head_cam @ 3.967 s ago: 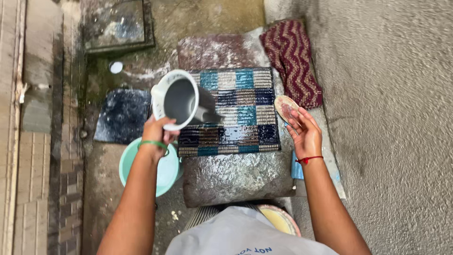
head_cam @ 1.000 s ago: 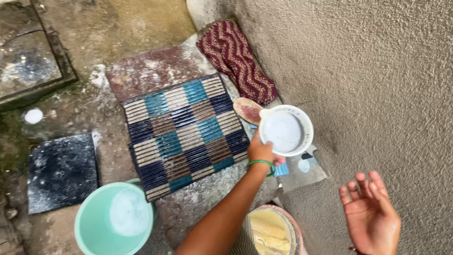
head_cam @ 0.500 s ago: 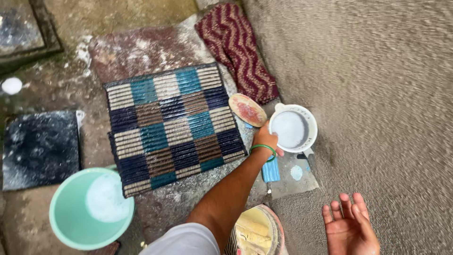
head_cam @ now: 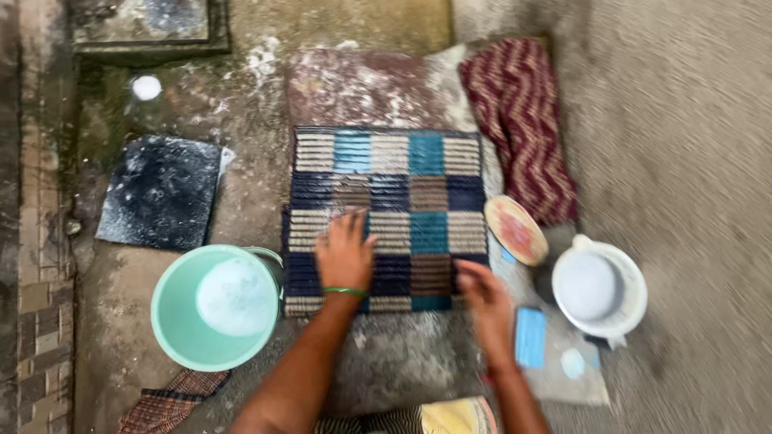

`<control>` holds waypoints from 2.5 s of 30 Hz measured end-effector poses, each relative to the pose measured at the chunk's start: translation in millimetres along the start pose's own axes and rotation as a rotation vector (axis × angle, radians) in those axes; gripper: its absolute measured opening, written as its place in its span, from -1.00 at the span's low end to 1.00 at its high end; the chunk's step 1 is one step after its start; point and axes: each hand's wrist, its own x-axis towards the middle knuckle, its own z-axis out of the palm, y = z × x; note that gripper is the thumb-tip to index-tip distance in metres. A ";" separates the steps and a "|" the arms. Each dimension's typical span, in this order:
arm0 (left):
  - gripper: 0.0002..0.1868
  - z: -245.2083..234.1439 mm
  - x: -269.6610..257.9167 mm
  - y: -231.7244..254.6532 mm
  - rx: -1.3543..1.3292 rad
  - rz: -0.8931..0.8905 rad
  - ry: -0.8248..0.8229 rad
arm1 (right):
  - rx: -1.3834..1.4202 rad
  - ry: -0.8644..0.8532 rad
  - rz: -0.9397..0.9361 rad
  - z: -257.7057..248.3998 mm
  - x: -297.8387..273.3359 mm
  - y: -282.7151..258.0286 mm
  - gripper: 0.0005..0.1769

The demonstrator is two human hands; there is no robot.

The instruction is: The person washes a mat by applying soap from a blue bar, scrubbing the surface with a brush and hands, and rinsing it with water poured from a metal mug.

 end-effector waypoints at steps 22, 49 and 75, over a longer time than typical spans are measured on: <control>-0.34 12.8 21.4 -59.7 0.138 -0.028 -0.130 | -0.826 -0.460 -0.563 225.4 165.4 30.6 -0.25; -0.34 12.2 24.6 -62.3 0.101 -0.024 -0.117 | -0.945 -0.348 -0.481 188.0 115.3 29.8 -0.30; -0.37 26.0 88.8 -42.4 -0.006 0.002 0.026 | -1.052 -0.121 -0.395 135.8 202.4 64.9 -0.19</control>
